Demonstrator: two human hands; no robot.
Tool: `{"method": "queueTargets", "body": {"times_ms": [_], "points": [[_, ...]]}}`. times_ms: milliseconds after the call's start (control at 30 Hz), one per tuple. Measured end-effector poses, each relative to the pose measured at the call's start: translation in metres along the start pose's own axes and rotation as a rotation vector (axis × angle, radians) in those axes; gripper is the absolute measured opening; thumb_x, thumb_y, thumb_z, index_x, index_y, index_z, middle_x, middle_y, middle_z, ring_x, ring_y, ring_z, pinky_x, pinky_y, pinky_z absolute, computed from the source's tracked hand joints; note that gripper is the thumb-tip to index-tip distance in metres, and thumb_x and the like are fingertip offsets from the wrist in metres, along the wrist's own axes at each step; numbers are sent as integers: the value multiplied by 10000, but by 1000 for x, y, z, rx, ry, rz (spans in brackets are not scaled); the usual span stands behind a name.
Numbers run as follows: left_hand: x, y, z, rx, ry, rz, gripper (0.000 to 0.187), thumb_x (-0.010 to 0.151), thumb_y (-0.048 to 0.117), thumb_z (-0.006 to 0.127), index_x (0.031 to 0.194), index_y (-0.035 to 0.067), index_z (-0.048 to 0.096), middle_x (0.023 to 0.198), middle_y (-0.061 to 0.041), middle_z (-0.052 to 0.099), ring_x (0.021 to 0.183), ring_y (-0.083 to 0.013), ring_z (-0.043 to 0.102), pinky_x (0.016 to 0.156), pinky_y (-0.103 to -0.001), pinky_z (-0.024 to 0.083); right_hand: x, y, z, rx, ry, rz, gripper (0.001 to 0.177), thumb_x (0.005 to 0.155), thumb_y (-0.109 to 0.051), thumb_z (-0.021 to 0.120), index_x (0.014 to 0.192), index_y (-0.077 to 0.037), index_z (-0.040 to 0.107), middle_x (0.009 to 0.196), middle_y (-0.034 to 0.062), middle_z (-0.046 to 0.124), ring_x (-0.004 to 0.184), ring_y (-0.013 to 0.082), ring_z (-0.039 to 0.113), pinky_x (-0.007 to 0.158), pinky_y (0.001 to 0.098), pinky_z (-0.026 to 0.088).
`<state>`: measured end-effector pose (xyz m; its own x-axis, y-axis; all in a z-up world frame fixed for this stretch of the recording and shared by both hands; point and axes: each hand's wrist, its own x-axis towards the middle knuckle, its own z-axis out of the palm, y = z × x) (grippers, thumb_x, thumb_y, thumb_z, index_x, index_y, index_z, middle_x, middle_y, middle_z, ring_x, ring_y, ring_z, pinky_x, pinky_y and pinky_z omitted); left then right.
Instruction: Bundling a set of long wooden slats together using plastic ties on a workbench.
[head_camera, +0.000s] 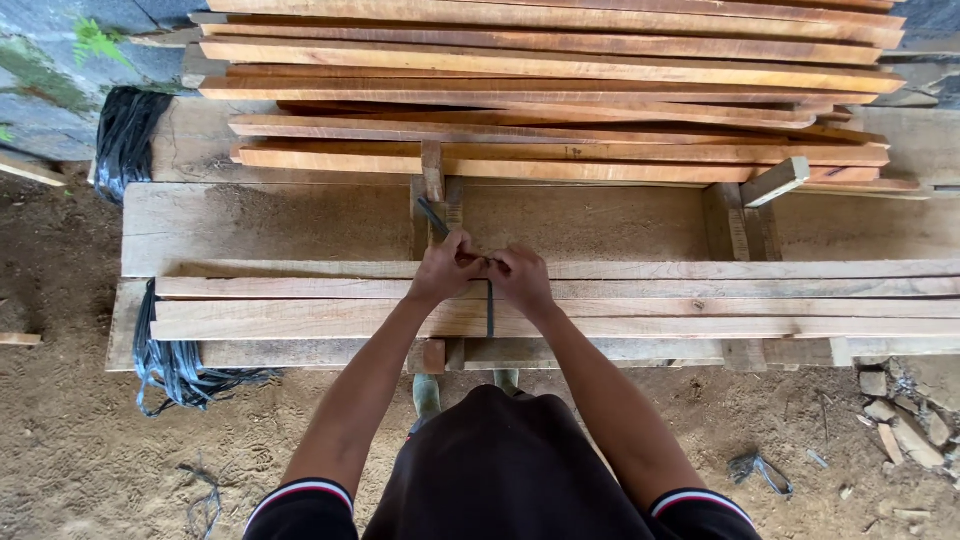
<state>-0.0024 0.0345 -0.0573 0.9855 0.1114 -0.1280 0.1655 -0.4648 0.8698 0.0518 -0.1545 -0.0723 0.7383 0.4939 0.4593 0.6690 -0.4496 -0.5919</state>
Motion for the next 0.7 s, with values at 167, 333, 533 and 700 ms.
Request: {"method": "queueTargets", "body": {"times_ms": [167,333,533,700], "points": [[5,-2,-6,-45,-11,167,300,985,273,745,996,198,454,750,-164,612,706,-358,688,638,-489,479,17,-10,-13,77,-160,259,115,918,-176,670,896,-102,755,693,73,596,638,275,641,604,394,517],[8,-9,-5,-73,-27,234,330,984,266,758,951,199,436,688,-114,591,621,-268,647,617,-410,480,30,-2,-18,149,-303,407,196,904,-223,658,810,-68,734,620,103,597,617,319,635,613,449,489],[11,-21,0,-103,-19,202,240,880,181,751,929,179,516,923,-42,782,765,-193,690,714,-365,519,54,29,-1,185,-659,584,383,666,-472,728,541,-212,475,537,7,423,532,201,440,578,360,326],[0,-4,-3,-121,11,315,79,991,24,685,1056,65,665,990,-211,763,906,-424,736,774,-530,598,63,2,-22,297,-692,709,334,705,-484,690,553,-232,534,544,-42,451,569,148,443,581,302,293]]}}
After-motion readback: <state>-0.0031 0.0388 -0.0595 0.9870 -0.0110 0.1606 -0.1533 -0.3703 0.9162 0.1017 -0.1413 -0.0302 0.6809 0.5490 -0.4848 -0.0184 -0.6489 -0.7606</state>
